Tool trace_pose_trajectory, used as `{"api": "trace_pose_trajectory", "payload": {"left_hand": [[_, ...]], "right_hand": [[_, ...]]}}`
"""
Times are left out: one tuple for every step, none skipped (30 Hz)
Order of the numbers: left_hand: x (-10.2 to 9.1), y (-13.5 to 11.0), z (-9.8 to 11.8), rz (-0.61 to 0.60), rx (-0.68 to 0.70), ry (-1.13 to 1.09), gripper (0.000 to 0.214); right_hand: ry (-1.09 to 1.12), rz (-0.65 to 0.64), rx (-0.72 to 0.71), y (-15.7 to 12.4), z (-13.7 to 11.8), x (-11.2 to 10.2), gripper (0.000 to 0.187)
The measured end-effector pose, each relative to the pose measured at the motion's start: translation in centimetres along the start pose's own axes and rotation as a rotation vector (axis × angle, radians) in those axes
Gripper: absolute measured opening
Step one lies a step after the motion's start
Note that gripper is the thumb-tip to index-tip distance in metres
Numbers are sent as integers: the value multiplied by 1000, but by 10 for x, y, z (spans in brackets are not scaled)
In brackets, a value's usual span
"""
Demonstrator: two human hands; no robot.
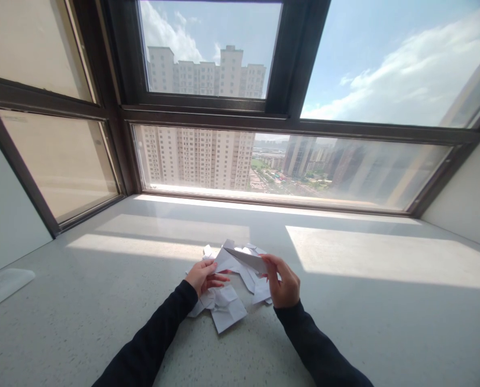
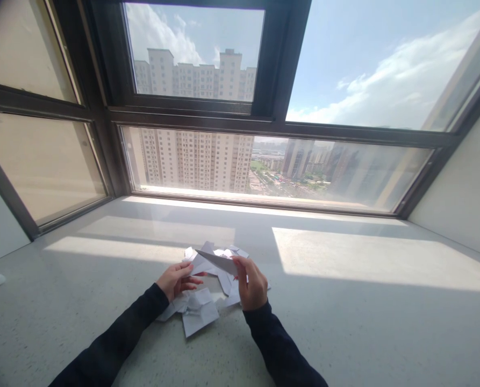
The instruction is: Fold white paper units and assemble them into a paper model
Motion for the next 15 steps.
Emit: {"api": "trace_pose_trajectory", "payload": {"left_hand": [[4,-2,-2,-62,-44,-2,17],[8,-4,-4,-116,-79,-4,18],[11,-6,-4,-155,-105,-9,18],[13,-8,-4,-177,-122,-16,18],[13,-10,-4,-183,-134,-27,18],[13,-11,-2,-177,-141,-40,18],[13,-11,-1,-163,-145,-59,19],[11,-12,1,-147,-148,-80,20],[10,-12,3,-131,-151,-100,22],[9,-12,4,-119,-156,-117,24],[7,-11,5,-109,-162,-131,26],[6,-11,6,-98,-168,-141,29],[5,-11,7,-87,-173,-147,31],[5,-11,7,-78,-178,-149,33],[5,-10,8,-75,-181,-146,34]], "right_hand": [[-2,-3,-21,1,-1,-2,17],[-6,-11,-49,3,-2,-4,18],[-10,-21,-83,4,-2,-4,18],[-12,-44,-119,5,-3,-4,19],[-8,-82,-157,5,-2,-2,20],[-3,-133,-192,4,-2,1,20],[2,-193,-222,3,-1,5,21],[3,-255,-242,2,1,9,22],[-3,-311,-253,0,3,13,24],[-16,-356,-258,-2,5,17,25],[-34,-381,-259,-3,8,19,26],[-54,-391,-258,-4,10,21,26],[-71,-388,-259,-5,11,22,27],[-84,-379,-261,-5,12,22,27],[-91,-370,-265,-5,12,21,27]]}}
Point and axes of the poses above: each hand's wrist, its own y-axis towards the middle knuckle, its own x-axis out of the palm, z = x × y, the point moved 4 cm from there along y, towards the middle knuckle, and after that the axes turned 6 degrees about y, right-handed, at the moved point
